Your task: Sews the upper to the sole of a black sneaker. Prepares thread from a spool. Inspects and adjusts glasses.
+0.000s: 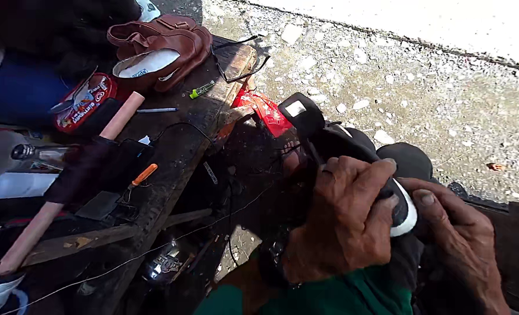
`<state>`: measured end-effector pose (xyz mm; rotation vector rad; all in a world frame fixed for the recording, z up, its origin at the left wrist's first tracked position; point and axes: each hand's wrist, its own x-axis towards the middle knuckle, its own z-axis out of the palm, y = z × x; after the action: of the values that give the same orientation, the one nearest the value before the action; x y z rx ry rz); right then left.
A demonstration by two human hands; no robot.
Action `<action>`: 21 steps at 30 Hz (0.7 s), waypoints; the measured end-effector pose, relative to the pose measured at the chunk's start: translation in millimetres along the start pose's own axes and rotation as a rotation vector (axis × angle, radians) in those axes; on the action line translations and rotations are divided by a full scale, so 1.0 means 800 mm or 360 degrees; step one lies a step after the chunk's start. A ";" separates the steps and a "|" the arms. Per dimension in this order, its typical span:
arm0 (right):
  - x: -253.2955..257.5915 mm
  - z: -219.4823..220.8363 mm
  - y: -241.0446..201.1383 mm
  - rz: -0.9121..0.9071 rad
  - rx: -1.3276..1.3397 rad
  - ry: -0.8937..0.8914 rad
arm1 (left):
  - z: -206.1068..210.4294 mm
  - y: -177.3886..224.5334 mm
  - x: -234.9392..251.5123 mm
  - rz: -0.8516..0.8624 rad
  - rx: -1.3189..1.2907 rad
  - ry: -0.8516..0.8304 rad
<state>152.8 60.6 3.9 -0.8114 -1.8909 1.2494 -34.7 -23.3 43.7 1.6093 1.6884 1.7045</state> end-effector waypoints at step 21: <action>-0.019 0.032 0.005 0.0255 -0.0752 0.0571 | 0.022 -0.024 -0.014 0.0152 0.0676 -0.0866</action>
<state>140.0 37.2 -10.5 -1.3579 -1.8642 0.6805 -26.3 -17.0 17.5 2.1169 1.7638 0.8368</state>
